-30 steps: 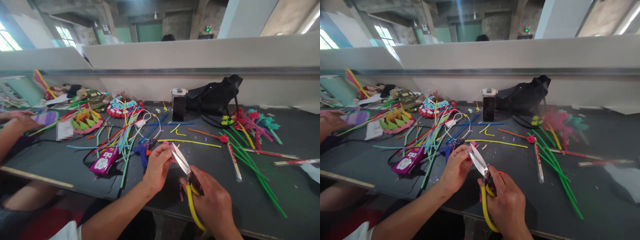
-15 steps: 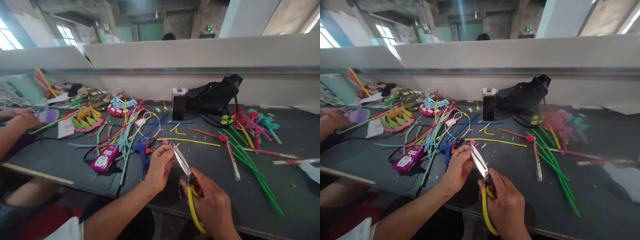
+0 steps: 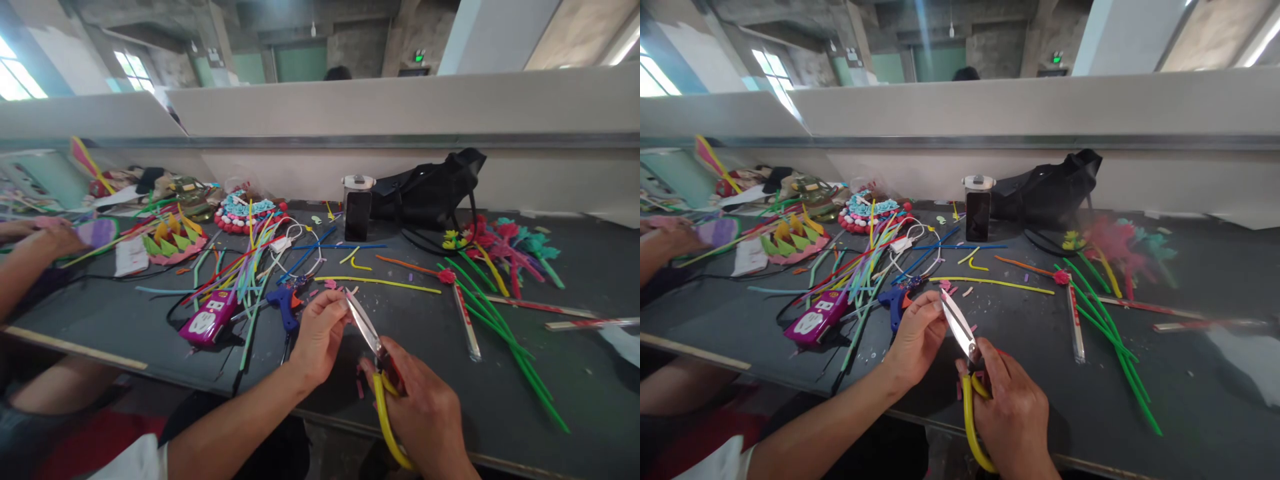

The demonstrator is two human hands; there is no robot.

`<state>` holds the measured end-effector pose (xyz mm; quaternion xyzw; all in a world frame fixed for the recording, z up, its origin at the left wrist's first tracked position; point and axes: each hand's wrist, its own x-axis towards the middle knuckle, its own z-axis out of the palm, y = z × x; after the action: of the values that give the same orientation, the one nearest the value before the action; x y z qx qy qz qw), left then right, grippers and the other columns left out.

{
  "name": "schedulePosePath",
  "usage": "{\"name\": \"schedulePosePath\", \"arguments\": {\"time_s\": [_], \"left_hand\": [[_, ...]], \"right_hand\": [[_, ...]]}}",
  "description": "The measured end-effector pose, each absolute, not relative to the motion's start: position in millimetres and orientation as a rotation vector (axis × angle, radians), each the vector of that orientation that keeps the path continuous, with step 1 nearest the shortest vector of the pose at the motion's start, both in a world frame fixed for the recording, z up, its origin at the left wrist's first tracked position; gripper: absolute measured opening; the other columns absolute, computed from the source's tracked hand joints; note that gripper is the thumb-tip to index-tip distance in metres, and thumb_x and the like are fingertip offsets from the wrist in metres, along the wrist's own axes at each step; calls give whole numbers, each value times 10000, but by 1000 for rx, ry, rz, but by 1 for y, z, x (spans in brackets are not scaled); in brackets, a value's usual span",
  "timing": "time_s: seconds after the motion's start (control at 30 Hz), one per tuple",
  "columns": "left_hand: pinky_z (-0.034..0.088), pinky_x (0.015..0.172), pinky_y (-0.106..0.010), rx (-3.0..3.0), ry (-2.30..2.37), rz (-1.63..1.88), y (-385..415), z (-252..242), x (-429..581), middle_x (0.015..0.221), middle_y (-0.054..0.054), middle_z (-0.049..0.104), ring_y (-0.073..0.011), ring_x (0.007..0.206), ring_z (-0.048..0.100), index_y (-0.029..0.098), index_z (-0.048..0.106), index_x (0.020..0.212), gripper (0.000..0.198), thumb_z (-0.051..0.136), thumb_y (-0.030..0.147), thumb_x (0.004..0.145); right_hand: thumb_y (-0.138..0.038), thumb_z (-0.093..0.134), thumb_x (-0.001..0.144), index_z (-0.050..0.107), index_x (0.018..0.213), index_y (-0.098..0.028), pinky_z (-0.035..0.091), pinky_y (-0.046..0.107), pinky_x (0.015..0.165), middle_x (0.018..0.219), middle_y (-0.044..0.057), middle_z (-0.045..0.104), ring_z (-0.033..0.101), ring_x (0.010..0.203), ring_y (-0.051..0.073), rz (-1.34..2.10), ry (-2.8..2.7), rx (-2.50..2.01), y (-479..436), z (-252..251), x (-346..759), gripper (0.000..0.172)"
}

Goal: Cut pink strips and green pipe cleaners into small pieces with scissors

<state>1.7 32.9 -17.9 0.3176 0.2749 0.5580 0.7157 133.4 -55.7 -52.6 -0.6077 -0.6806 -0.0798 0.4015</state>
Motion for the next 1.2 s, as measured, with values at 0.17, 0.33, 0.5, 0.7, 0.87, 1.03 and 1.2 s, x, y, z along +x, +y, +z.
{"name": "schedulePosePath", "arguments": {"time_s": [0.17, 0.33, 0.5, 0.7, 0.87, 1.03, 1.2], "left_hand": [[433, 652, -221, 701, 584, 1237, 33, -18, 2, 673, 13, 593, -89, 629, 524, 149, 641, 725, 47, 677, 175, 741], [431, 637, -222, 705, 585, 1237, 33, -18, 2, 660, 10, 587, -93, 620, 524, 146, 635, 714, 47, 670, 165, 741], [435, 628, -214, 689, 567, 1248, 35, -17, 2, 660, 13, 588, -86, 613, 528, 141, 640, 723, 58, 687, 171, 734], [427, 594, -214, 727, 548, 1250, 35, -14, 1, 648, 12, 588, -91, 598, 533, 139, 629, 711, 49, 666, 157, 739], [409, 582, -229, 1040, 706, 1119, 26, -9, 0, 608, 11, 579, -95, 550, 512, 141, 617, 707, 54, 644, 178, 734], [396, 611, -228, 1739, 902, 1090, 17, -4, -1, 641, 5, 605, -109, 612, 541, 151, 613, 667, 54, 610, 128, 715], [398, 680, -248, 2261, 811, 1143, 10, -7, -4, 651, 10, 612, -123, 661, 559, 161, 575, 687, 59, 620, 146, 720]], "right_hand": [[-428, 532, 916, 673, 1036, -147, 447, 215, 527, 699, 38, 693, 634, 546, 130, -243, -1735, -1536, -55, -52, 133, 337], [-422, 491, 939, 666, 1067, -143, 449, 201, 511, 713, 50, 709, 650, 554, 130, -244, -1742, -1542, -55, -53, 132, 353], [-402, 459, 957, 671, 1075, -137, 449, 195, 494, 712, 52, 716, 647, 517, 121, -258, -1758, -1543, -55, -53, 132, 359], [-434, 499, 928, 666, 1040, -153, 471, 209, 500, 695, 34, 709, 649, 517, 136, -143, -1697, -1558, -56, -51, 133, 345], [-421, 593, 875, 649, 1013, -168, 492, 169, 472, 702, 3, 700, 634, 487, 110, 125, -1480, -1509, -57, -38, 133, 293], [-413, 636, 835, 658, 1061, -195, 539, 170, 539, 757, -1, 706, 662, 558, 121, 180, -1377, -1469, -55, -25, 134, 314], [-387, 688, 780, 606, 1126, -197, 565, 189, 551, 782, 9, 708, 685, 609, 139, 438, -1197, -1412, -54, -23, 133, 403]]}}
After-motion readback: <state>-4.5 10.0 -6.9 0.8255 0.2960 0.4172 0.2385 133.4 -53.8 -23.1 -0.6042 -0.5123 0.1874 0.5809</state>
